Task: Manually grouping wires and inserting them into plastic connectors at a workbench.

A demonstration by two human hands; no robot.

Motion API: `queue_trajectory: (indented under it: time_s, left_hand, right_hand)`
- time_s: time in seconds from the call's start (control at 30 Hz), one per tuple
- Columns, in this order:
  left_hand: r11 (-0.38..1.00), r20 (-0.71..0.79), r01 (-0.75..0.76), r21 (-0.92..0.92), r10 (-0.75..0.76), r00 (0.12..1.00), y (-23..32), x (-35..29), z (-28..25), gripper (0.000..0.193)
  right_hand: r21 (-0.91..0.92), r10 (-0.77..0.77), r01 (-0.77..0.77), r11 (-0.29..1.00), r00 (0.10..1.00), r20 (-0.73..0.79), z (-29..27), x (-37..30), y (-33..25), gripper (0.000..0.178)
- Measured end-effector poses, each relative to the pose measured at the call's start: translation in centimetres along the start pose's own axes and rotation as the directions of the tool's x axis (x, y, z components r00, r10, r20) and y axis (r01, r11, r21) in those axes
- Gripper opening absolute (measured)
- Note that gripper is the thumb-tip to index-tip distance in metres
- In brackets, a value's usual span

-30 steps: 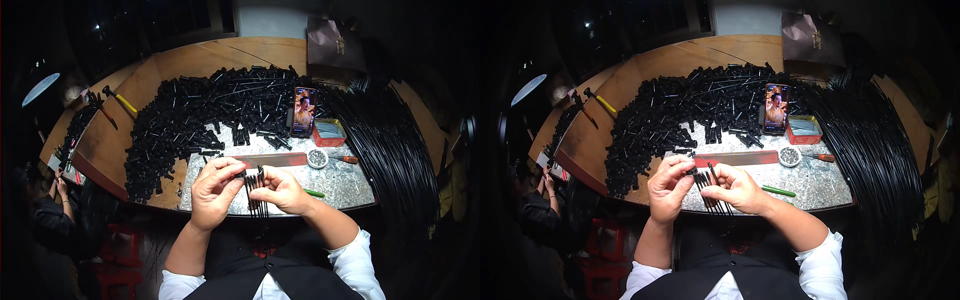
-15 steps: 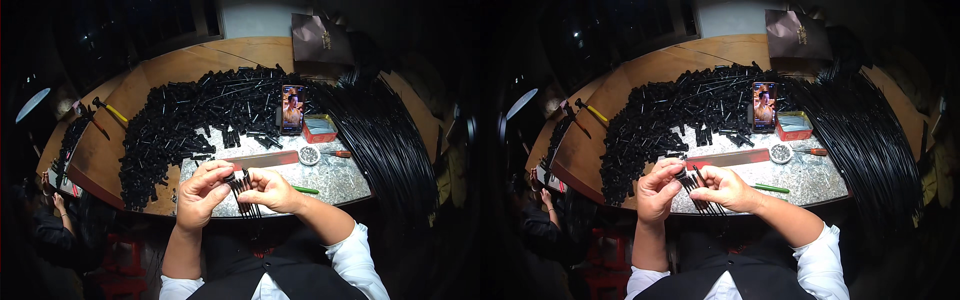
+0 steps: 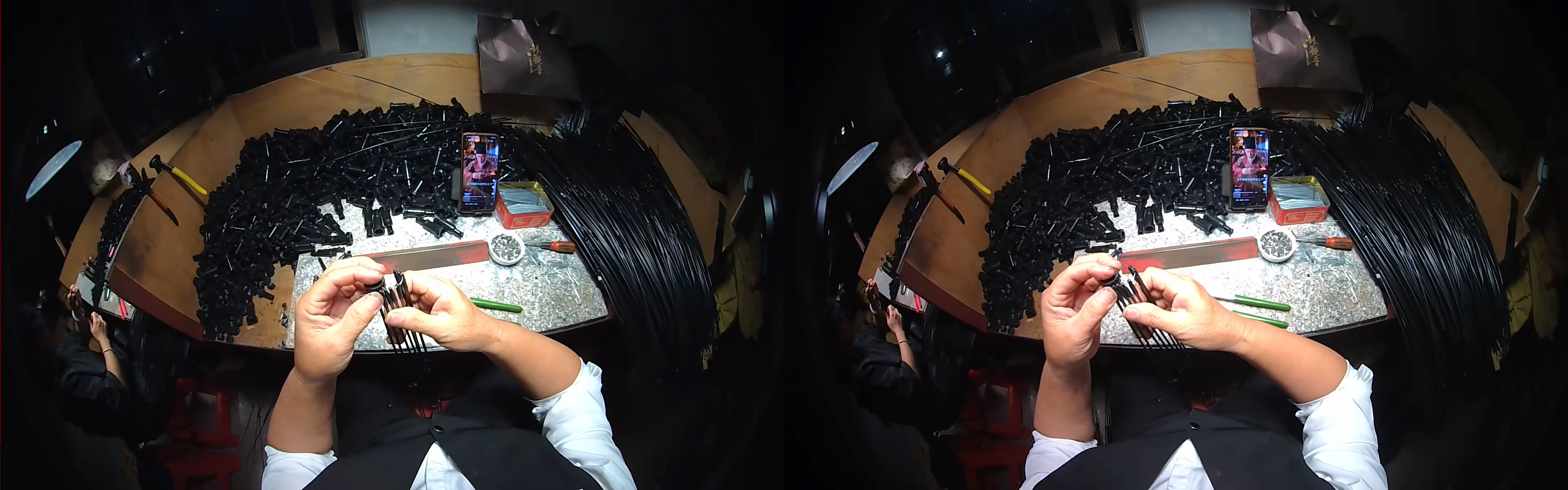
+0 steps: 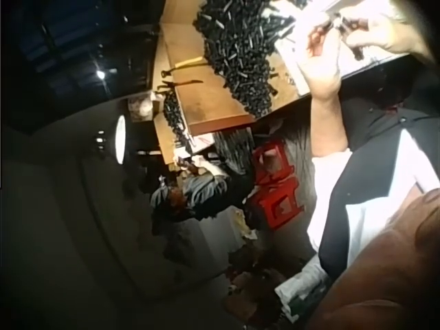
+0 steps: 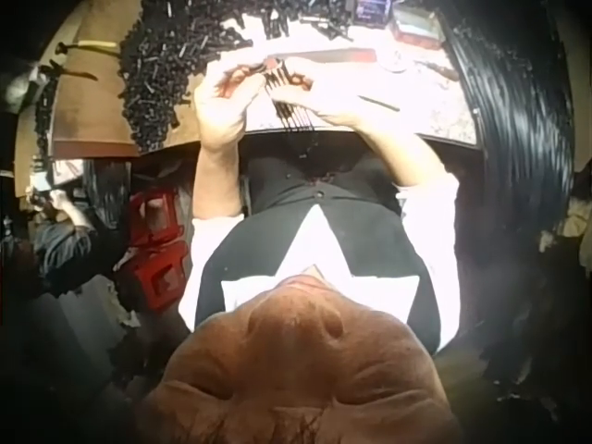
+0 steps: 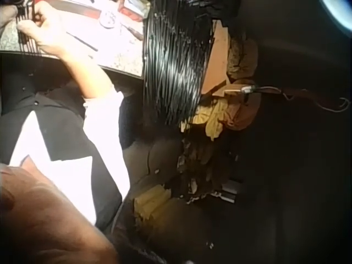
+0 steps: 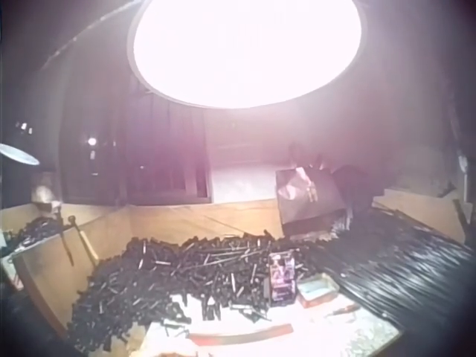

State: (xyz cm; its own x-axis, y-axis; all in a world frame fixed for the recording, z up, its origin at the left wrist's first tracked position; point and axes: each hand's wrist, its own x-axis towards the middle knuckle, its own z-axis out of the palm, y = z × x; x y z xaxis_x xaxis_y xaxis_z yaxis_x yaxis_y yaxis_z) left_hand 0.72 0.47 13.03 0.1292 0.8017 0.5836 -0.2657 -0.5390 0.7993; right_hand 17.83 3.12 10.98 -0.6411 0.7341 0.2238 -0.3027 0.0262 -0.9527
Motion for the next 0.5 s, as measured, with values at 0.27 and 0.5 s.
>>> queue_trajectory:
  time_s: [0.27, 0.5]
  left_hand:
    - [0.999, -0.045, -0.007, -0.039, 0.006, 0.999, -0.56, -0.03, 0.73, 0.018]
    - [0.989, -0.024, -0.041, -0.141, 0.038, 0.999, -0.91, -0.14, 0.36, 0.014]
  right_hand:
    - [-0.022, -0.036, 0.037, 0.999, 0.998, 0.045, 0.16, -0.12, -0.55, 0.011]
    - [-0.020, -0.046, 0.048, 0.999, 0.994, 0.100, -0.16, 0.04, -0.14, 0.013]
